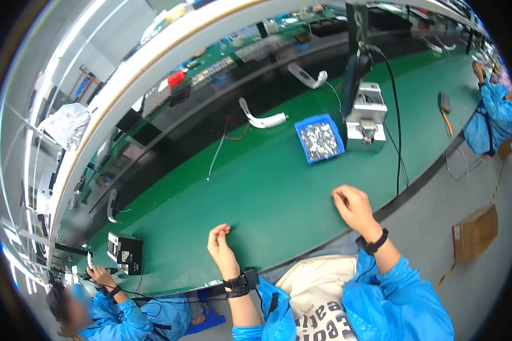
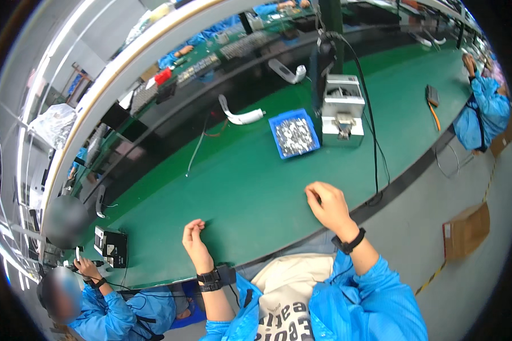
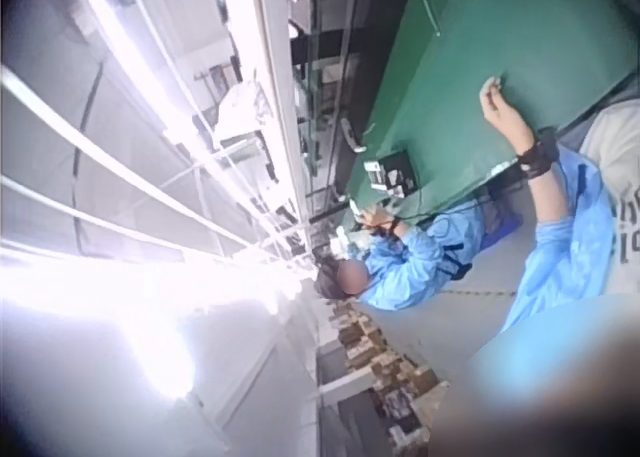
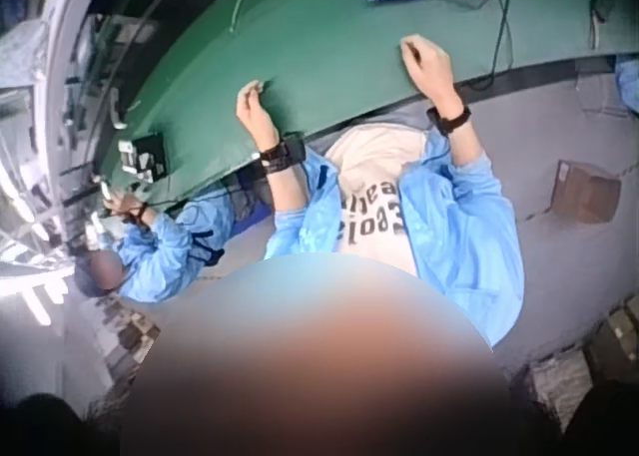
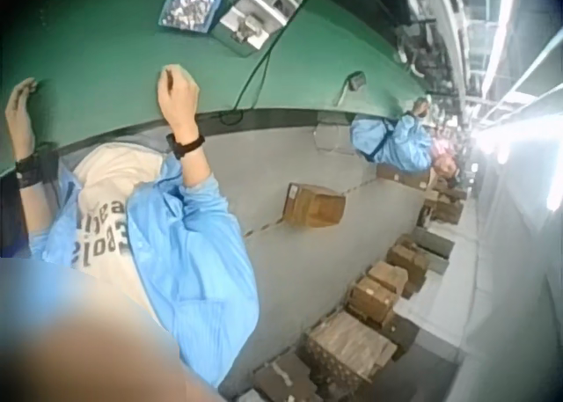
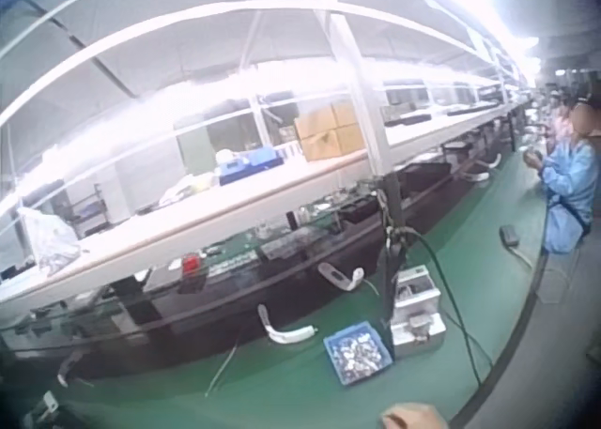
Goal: Assemble plastic casing housings using an electronic hanging screwdriver and small screws on an electronics manufacturing assembly line.
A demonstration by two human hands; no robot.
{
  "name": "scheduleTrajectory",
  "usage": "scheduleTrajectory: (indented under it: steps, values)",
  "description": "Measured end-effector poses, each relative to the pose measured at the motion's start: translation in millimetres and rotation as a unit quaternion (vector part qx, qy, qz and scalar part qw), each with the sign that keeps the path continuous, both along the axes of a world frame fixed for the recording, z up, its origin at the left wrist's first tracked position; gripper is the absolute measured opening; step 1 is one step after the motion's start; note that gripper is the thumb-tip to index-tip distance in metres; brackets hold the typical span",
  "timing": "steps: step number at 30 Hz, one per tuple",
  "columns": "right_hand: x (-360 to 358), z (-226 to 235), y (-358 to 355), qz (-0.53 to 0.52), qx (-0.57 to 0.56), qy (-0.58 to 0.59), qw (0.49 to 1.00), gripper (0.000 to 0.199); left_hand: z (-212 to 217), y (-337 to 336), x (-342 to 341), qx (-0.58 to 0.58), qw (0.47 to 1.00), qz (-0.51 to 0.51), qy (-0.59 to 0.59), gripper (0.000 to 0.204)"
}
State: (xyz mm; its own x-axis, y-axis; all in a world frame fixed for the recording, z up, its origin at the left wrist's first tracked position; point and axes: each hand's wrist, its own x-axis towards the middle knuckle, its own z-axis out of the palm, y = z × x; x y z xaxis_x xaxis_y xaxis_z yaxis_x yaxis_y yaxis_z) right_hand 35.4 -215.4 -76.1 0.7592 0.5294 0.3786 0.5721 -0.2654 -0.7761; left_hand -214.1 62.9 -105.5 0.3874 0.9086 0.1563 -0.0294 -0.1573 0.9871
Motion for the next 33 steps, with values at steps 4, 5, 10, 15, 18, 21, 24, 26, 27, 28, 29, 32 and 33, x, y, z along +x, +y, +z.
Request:
scheduleTrajectory:
  steps: [4,5,10,15,18,21,24,26,27,28,29,32,33]
  values:
    - [8,-2,-2,0.010,-0.001,0.005,1.000,0.004,1,1,5,-0.012,1.000,0.016,-0.021,0.019]
    - [7,-1,-3,0.009,0.002,0.003,1.000,0.004,1,1,4,-0.009,0.999,0.018,-0.028,0.019]
    - [7,-7,-3,0.016,0.001,0.022,1.000,0.004,4,6,-10,-0.031,0.999,-0.016,-0.020,0.020]
    - [6,-9,0,0.016,-0.005,0.020,1.000,0.004,8,11,-29,0.047,0.992,-0.030,0.116,0.022]
    - [6,-8,-1,0.003,-0.024,0.019,1.000,0.005,7,10,-33,0.091,0.977,-0.043,0.188,0.022]
    - [8,-8,2,0.005,-0.025,0.036,0.999,0.005,1,14,-34,0.061,0.989,-0.025,0.134,0.021]
    - [13,-12,4,0.010,-0.009,0.033,0.999,0.005,3,13,-34,0.037,0.991,-0.001,0.127,0.021]
    - [15,-15,4,0.008,-0.003,0.038,0.999,0.005,5,10,-28,0.024,0.995,-0.016,0.097,0.020]
    - [16,-14,3,0.002,0.004,0.039,0.999,0.005,5,9,-30,0.024,0.995,-0.014,0.096,0.020]
    - [17,-14,3,0.005,0.006,0.037,0.999,0.005,6,7,-34,0.036,0.994,-0.013,0.106,0.019]
    - [16,-13,2,0.008,0.003,0.046,0.999,0.005,6,5,-38,0.048,0.992,-0.014,0.115,0.018]
    - [12,-12,-8,0.041,0.013,0.069,0.997,0.006,0,5,-58,0.170,0.962,-0.022,0.210,0.019]
    - [10,-12,-13,0.069,0.023,0.092,0.993,0.006,1,3,-59,0.174,0.964,-0.018,0.199,0.019]
